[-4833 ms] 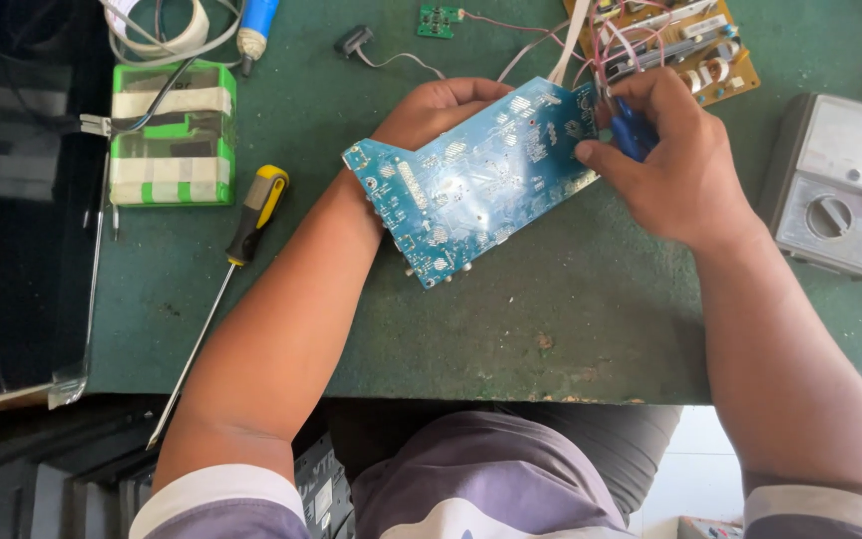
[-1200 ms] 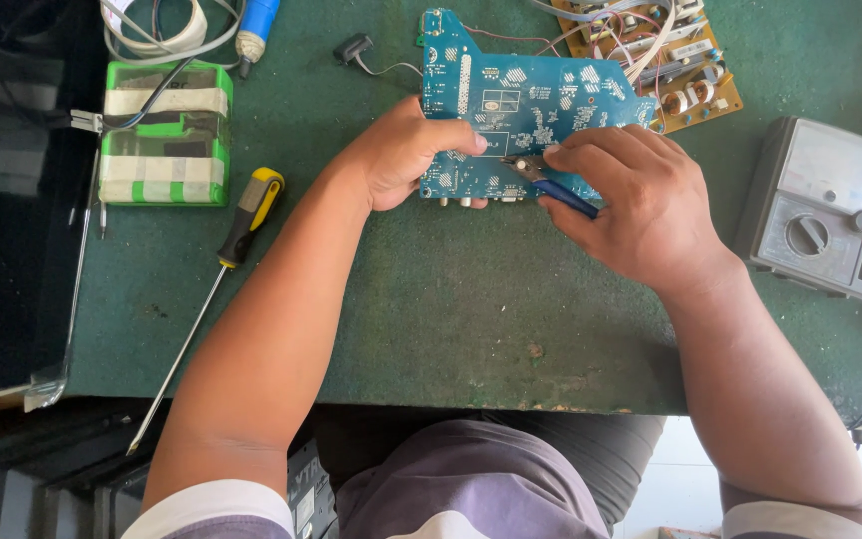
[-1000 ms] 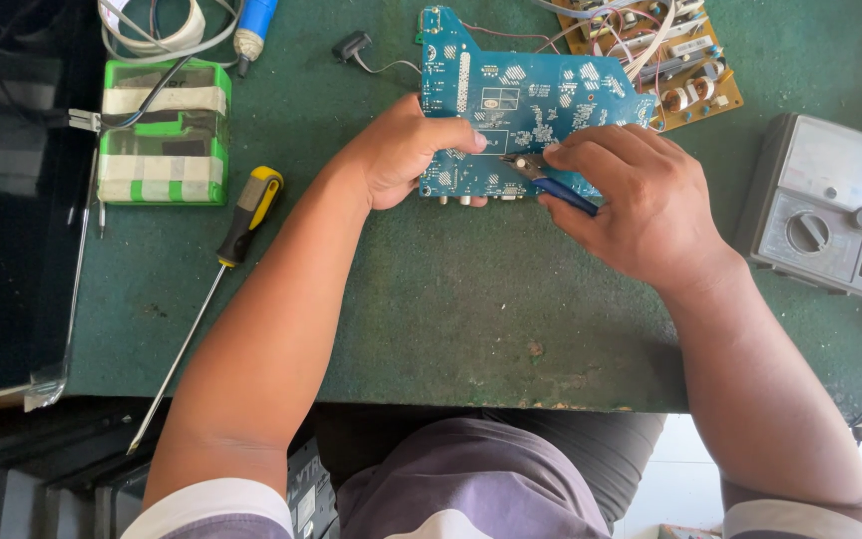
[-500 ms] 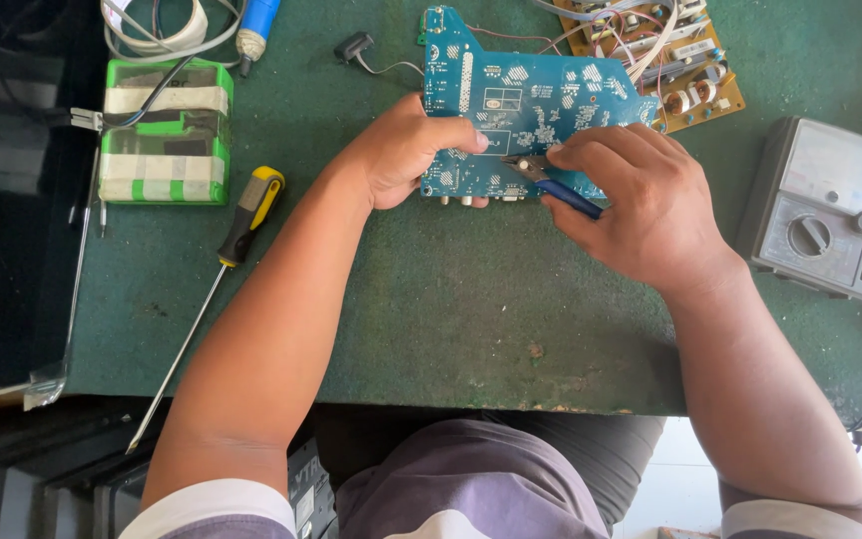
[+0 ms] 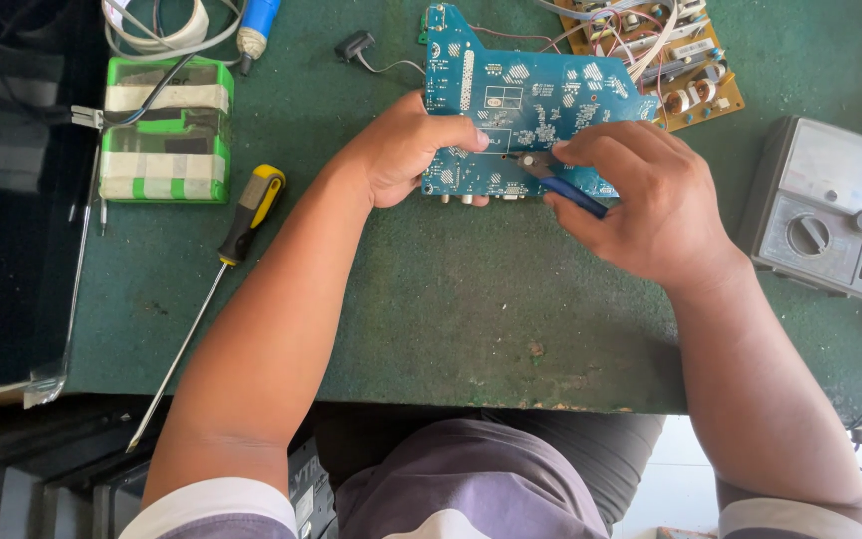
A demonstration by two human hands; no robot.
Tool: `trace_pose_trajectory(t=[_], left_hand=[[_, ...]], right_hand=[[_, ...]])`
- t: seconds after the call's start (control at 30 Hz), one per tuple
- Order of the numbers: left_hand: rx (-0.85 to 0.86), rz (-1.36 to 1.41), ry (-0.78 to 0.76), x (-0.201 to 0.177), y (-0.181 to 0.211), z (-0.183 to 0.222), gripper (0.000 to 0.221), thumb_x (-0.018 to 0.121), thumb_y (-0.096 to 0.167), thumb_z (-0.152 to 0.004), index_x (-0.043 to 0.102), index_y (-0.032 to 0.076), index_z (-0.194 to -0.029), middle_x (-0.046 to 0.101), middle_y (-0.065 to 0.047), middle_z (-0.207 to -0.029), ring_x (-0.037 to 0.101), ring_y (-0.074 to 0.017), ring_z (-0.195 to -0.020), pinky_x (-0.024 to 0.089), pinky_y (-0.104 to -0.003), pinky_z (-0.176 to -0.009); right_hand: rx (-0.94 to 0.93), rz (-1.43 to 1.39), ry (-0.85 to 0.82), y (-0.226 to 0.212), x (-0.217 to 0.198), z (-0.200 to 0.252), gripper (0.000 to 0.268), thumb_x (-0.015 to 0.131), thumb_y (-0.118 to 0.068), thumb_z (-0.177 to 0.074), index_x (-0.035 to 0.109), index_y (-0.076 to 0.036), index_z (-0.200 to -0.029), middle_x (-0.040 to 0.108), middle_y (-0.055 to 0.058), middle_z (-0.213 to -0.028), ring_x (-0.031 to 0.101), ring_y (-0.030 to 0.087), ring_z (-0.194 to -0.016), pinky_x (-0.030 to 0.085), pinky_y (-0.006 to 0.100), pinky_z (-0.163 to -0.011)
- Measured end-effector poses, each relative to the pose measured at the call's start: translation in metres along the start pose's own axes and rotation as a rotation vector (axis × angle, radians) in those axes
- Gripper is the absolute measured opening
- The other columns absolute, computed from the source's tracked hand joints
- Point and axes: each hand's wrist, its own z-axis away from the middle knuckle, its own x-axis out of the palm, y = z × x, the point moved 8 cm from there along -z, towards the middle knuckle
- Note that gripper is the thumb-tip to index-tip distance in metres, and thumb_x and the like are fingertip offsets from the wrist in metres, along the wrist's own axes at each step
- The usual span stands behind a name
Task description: Cleaning a blue circuit board using a cotton swab and pliers at an electronics repair bench.
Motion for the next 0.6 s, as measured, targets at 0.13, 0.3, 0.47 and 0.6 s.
trace_pose_trajectory(t=[0.13,0.3,0.47,0.6], left_hand=[[0.025,0.007,0.005,-0.001,0.001,0.000,0.017,0.068,0.006,-0.082,0.067,0.002,-0.098,0.072,-0.015,-0.099,0.075,-0.0395,-0.092,0.072,-0.056,-0.070],[0.022,-0.030,-0.070,0.005,0.002,-0.001,0.037,0.067,0.009,-0.084,0.063,0.000,-0.119,0.073,-0.024,-0.116,0.076,-0.0467,-0.089,0.070,-0.056,-0.071],[-0.026,-0.013,0.035,0.006,0.003,0.002,0.045,0.066,0.005,-0.079,0.064,0.001,-0.124,0.073,-0.019,-0.116,0.074,-0.0409,-0.097,0.067,-0.058,-0.071],[-0.041,-0.049,0.039,0.008,0.005,0.003,0.046,0.064,0.005,-0.080,0.064,0.001,-0.126,0.072,-0.019,-0.119,0.073,-0.0417,-0.100,0.067,-0.060,-0.075]], right_hand=[[-0.011,-0.018,-0.018,-0.003,-0.001,-0.004,0.027,0.083,-0.015,-0.096,0.072,0.000,-0.116,0.074,0.015,-0.113,0.071,0.033,-0.098,0.056,0.044,-0.083],[0.150,0.066,0.098,0.033,-0.032,0.006,0.037,0.085,-0.015,-0.104,0.066,0.006,-0.128,0.070,0.017,-0.116,0.067,0.030,-0.090,0.052,0.045,-0.079],[0.651,0.262,0.103,0.119,-0.065,0.044,0.038,0.076,-0.031,-0.103,0.058,-0.006,-0.125,0.077,0.015,-0.105,0.070,0.040,-0.092,0.048,0.051,-0.079],[0.871,0.166,-0.120,0.121,-0.068,0.047,0.046,0.075,-0.036,-0.097,0.056,-0.010,-0.130,0.074,0.015,-0.114,0.066,0.044,-0.104,0.046,0.056,-0.079]])
